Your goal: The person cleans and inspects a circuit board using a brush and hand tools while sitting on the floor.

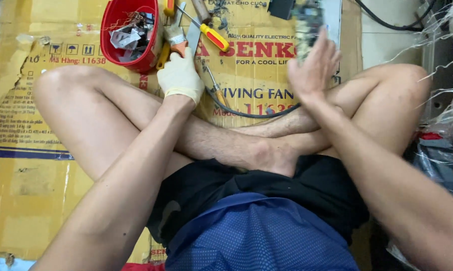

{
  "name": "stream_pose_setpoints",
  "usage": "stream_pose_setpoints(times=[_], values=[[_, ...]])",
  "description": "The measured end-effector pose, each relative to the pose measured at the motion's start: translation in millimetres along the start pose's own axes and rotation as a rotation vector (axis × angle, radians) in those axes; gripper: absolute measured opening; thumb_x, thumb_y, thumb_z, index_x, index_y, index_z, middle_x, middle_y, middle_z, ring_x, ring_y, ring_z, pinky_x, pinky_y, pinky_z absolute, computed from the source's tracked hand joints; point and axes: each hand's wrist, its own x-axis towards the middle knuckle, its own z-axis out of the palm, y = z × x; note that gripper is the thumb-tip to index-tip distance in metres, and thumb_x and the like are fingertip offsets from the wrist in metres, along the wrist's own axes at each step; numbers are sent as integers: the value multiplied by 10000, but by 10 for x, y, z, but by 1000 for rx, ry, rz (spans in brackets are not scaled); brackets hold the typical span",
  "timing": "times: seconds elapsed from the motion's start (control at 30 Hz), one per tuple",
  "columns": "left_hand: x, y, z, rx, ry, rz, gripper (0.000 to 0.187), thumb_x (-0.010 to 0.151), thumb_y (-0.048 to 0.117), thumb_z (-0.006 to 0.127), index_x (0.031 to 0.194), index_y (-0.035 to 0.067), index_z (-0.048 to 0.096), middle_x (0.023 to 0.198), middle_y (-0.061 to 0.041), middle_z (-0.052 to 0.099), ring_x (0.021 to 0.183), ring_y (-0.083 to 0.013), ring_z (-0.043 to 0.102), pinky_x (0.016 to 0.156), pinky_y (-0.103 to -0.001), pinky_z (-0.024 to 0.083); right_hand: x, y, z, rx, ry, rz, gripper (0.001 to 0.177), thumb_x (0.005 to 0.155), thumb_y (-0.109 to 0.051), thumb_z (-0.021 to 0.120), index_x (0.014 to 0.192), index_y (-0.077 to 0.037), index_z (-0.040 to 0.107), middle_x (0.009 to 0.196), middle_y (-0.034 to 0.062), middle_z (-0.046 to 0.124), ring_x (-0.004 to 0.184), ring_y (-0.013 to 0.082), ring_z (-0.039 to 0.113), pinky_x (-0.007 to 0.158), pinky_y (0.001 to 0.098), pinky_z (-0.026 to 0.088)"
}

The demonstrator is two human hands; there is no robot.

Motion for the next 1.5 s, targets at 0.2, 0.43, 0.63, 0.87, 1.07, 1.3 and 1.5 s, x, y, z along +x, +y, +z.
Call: stream_pose_setpoints(times=[0.2,0.43,0.63,0.87,1.07,1.3,1.5], values=[[1,103,11,92,281,141,160,778,174,654,925,118,686,1018,-170,550,785,-350,518,623,-472,443,-187,-535,-545,319,-500,-277,822,662,-53,643,1453,-3,428,1072,236,592,927,350,487,780,505,438],[-226,458,-39,-94,-273,99,401,863,529,575,938,166,728,861,-92,760,882,-311,764,729,-481,583,-228,-64,128,50,-750,-199,957,680,-240,706,1574,-188,369,1387,126,523,1241,356,427,904,549,371],[-255,508,-399,-34,-549,46,636,821,611,643,1109,56,756,1062,-186,761,1064,-366,725,854,-482,578,-197,-131,120,4,-647,-193,597,853,-447,742,1319,-91,630,1244,157,577,1156,373,535,900,541,453],[-290,539,-590,-72,-697,24,698,795,615,666,1231,70,695,1196,-172,727,1182,-349,675,962,-467,542,-211,-217,139,128,-622,-128,377,988,-470,627,1056,-118,743,1009,118,641,1026,343,638,822,525,519],[-264,526,-498,-199,-749,-99,641,846,553,556,1228,59,702,1210,-168,722,1203,-339,662,996,-464,528,-282,-235,550,194,-596,-4,295,959,-478,589,996,-227,740,947,55,696,977,318,696,802,522,563],[-211,442,-448,-314,-617,-165,503,864,464,555,1038,37,754,917,-147,753,812,-315,722,746,-411,547,-110,-280,132,182,-493,-168,258,1108,-232,474,938,-80,595,822,43,556,658,185,504,621,367,498],[-170,503,-367,-357,-488,-192,474,785,333,656,1169,56,641,1137,-147,725,1106,-343,705,953,-519,544,-243,304,560,147,-484,-123,233,994,-288,610,1048,-65,649,969,196,637,985,438,654,801,556,528]])
